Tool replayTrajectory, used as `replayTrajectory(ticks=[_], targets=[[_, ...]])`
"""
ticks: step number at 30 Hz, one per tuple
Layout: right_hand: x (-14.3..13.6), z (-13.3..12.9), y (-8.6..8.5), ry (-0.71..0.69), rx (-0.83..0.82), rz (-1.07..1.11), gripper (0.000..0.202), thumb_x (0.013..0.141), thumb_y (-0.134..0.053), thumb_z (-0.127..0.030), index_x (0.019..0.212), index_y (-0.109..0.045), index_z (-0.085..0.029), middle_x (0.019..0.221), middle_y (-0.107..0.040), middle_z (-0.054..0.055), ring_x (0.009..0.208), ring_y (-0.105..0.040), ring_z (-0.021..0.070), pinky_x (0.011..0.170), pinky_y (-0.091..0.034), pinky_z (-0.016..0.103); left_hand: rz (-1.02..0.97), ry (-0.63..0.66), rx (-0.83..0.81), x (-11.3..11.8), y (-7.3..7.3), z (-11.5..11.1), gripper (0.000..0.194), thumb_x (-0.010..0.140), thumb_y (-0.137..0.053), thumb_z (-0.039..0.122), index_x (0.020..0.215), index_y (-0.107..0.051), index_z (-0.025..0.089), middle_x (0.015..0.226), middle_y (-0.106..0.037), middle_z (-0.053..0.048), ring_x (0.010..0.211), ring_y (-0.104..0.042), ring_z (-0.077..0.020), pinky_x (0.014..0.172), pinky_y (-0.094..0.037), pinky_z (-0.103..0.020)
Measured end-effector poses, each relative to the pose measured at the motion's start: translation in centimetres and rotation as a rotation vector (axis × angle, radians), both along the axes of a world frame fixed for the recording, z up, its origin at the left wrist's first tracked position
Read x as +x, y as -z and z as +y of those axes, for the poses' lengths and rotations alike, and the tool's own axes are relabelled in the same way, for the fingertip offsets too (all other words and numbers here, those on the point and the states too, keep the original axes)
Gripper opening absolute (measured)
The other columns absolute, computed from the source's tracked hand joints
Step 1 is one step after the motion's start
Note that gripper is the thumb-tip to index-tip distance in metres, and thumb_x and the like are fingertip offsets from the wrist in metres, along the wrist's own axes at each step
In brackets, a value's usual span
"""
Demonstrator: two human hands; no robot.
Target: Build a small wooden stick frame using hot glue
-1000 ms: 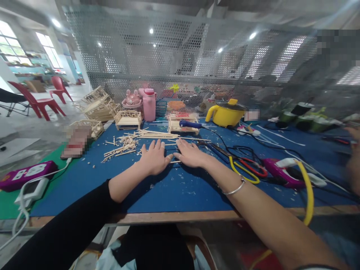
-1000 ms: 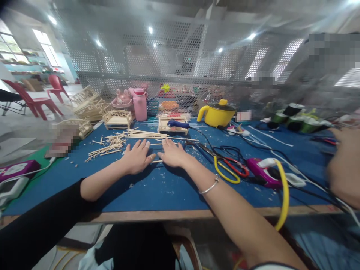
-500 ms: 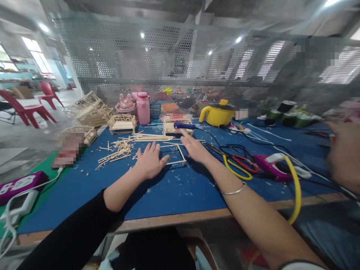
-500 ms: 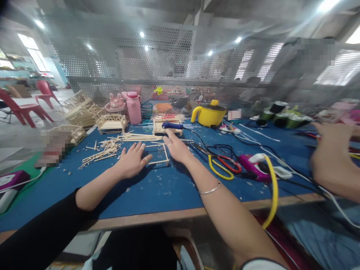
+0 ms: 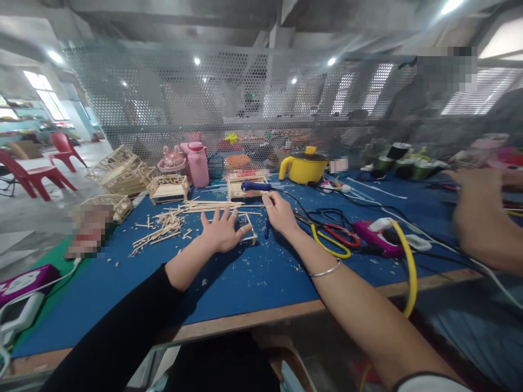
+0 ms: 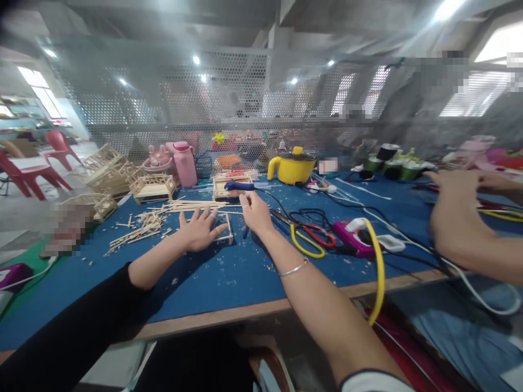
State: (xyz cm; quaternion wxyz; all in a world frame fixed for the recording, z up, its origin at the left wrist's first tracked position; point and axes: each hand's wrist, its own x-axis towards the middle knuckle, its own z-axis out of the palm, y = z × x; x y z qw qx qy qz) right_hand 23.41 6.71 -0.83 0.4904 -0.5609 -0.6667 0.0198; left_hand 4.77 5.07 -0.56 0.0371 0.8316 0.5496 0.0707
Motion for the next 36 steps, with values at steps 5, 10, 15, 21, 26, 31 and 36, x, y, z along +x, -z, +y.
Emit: replayTrajectory(ticks=[5, 10, 15, 21, 26, 31, 36], targets=[[0.1, 0.0, -0.5, 0.075, 0.049, 0.024, 0.035, 0.073, -0.057, -0.025, 0.050, -0.030, -0.022, 0.046, -0.029, -0.007, 0.048, -0.030, 0.0108, 0.052, -0.024, 0.026, 0.039, 0.019, -0.062, -0.1, 0.7, 0.8, 0.089, 0.080, -0.010, 0.076, 0.148, -0.019, 0.021, 0.156, -0.012, -0.012, 0.141, -0.016, -0.0390, 0.101, -0.008, -0.074], [0.5, -0.3, -1.7, 0.153, 0.162, 0.106, 0.037, 0.071, -0.055, -0.019, 0.049, -0.025, -0.023, 0.048, -0.023, -0.008, 0.048, -0.026, 0.0099, 0.050, -0.023, 0.025, 0.044, 0.019, -0.050, -0.2, 0.6, 0.6, 0.092, 0.078, -0.009, 0.078, 0.148, -0.020, 0.020, 0.156, -0.012, -0.012, 0.139, -0.020, -0.0397, 0.100, -0.009, -0.075], [2.9, -0.5, -3.4, 0.334, 0.392, 0.244, 0.037, 0.081, -0.052, -0.029, 0.058, -0.023, -0.024, 0.056, -0.024, -0.008, 0.054, -0.027, 0.0110, 0.056, -0.028, 0.025, 0.023, 0.022, -0.037, -0.2, 0.6, 0.6, 0.093, 0.077, -0.009, 0.079, 0.148, -0.021, 0.021, 0.156, -0.013, -0.012, 0.139, -0.021, -0.0396, 0.101, -0.010, -0.075], [3.6, 0.2, -2.9, 0.187, 0.404, 0.306, 0.011, 0.079, -0.052, -0.025, 0.081, -0.041, -0.023, 0.072, -0.045, -0.003, 0.063, -0.045, 0.0133, 0.065, -0.039, 0.027, -0.029, 0.013, -0.048, 0.0, 0.8, 0.5, 0.091, 0.077, -0.014, 0.080, 0.147, -0.022, 0.024, 0.156, -0.014, -0.010, 0.138, -0.023, -0.0398, 0.102, -0.008, -0.074], [1.5, 0.0, -1.5, -0.007, 0.208, 0.198, 0.017, 0.084, -0.048, -0.037, 0.086, -0.051, -0.020, 0.076, -0.055, 0.000, 0.067, -0.051, 0.0146, 0.066, -0.041, 0.027, -0.239, -0.007, -0.041, -0.4, -0.4, 0.4, 0.082, 0.082, -0.017, 0.074, 0.148, -0.015, 0.026, 0.156, -0.019, -0.008, 0.142, -0.016, -0.0351, 0.104, -0.006, -0.072], [1.4, -0.3, -1.4, -0.079, 0.024, 0.142, 0.031, 0.079, -0.054, -0.042, 0.058, -0.043, -0.021, 0.052, -0.039, -0.005, 0.054, -0.038, 0.0124, 0.057, -0.034, 0.026, -0.630, -0.030, 0.191, -3.7, -2.4, 0.5, 0.055, 0.091, -0.035, 0.049, 0.139, -0.037, 0.022, 0.147, -0.039, -0.007, 0.138, -0.029, -0.0277, 0.113, -0.015, -0.055], [0.9, 0.3, -0.3, -0.216, -0.130, 0.161, 0.027, 0.067, -0.064, -0.036, 0.088, -0.054, -0.020, 0.070, -0.052, -0.004, 0.054, -0.041, 0.0103, 0.055, -0.037, 0.024, -0.931, -0.226, 0.053, -7.3, -0.6, 1.0, 0.039, 0.091, -0.040, 0.038, 0.125, -0.051, 0.021, 0.123, -0.061, -0.008, 0.102, -0.061, -0.0202, 0.091, -0.048, -0.034]])
